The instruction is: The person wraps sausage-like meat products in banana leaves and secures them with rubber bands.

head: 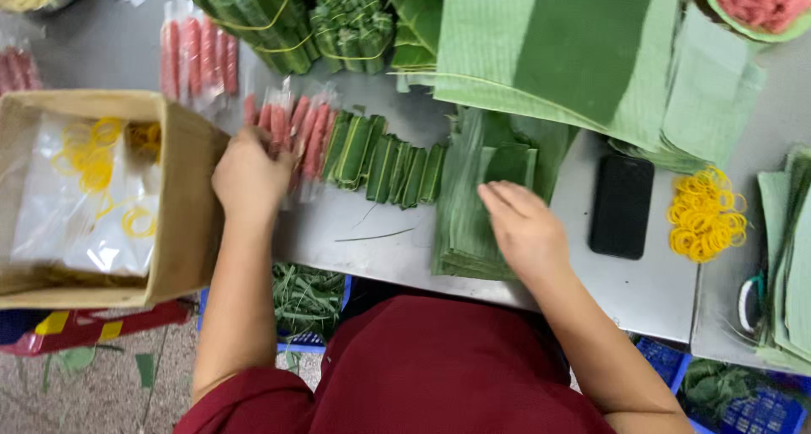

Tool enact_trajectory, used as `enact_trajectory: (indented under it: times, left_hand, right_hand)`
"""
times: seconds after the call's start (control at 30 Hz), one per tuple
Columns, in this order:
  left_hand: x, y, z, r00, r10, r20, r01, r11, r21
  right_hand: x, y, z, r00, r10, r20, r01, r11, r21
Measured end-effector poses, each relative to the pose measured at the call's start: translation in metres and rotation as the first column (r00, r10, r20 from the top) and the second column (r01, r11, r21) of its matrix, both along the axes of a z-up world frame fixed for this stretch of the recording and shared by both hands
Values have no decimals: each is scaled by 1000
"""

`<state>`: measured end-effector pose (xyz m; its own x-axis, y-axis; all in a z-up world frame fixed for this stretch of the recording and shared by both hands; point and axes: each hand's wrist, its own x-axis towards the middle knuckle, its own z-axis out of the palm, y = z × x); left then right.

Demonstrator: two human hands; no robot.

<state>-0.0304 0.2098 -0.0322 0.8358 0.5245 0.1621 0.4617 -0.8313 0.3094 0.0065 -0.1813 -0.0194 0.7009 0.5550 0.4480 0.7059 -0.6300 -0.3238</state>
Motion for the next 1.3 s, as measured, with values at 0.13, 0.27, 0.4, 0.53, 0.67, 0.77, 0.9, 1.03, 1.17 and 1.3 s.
enact_trajectory:
  times: [0.13, 0.27, 0.4, 0.53, 0.67, 0.77, 0.9, 1.03, 1.17, 1.3]
  left_hand:
    - [-6, -26, 33, 953, -49, 299, 88, 989, -116]
    - [-9, -91, 44, 871, -81, 485, 488, 272, -830]
    - [12, -165, 17, 881, -215, 421, 354, -292, -889]
    - [25, -192, -15, 945, -183, 272, 175, -420, -891]
    - [24, -198, -41, 938, -237, 253, 137, -416, -899]
    - [26, -195, -51, 936, -312, 164, 47, -349, -936]
    - [25, -196, -50, 881, -442, 171, 182, -18, -983]
    - [17, -207, -39, 820, -567, 80, 515, 669, -535]
    - [20, -216, -26, 739, -638, 215, 665, 742, -82]
    - [17, -207, -15, 471, -832, 292, 841, 524, 134]
  right_hand:
    - [-4, 10, -3, 994, -12, -113, -10, 981, -194]
    - [1, -4, -1, 960, 93, -264, -84, 995, 47]
    - [7, -27, -12, 734, 383, -561, -105, 880, 463]
    - [4, -48, -35, 471, 273, -839, 310, 839, 447]
    - [-2, -62, -58, 512, 295, -807, 302, 818, 490]
    - [-2, -63, -65, 484, 193, -854, 424, 801, 422]
    - [2, -64, -55, 491, 8, -871, 456, 850, 265]
    - [6, -61, -34, 822, -225, -524, 277, 961, 23]
    - [7, -42, -16, 931, -301, -205, 299, 953, -41]
    - [-2, -31, -3, 987, -123, -101, 127, 991, 37]
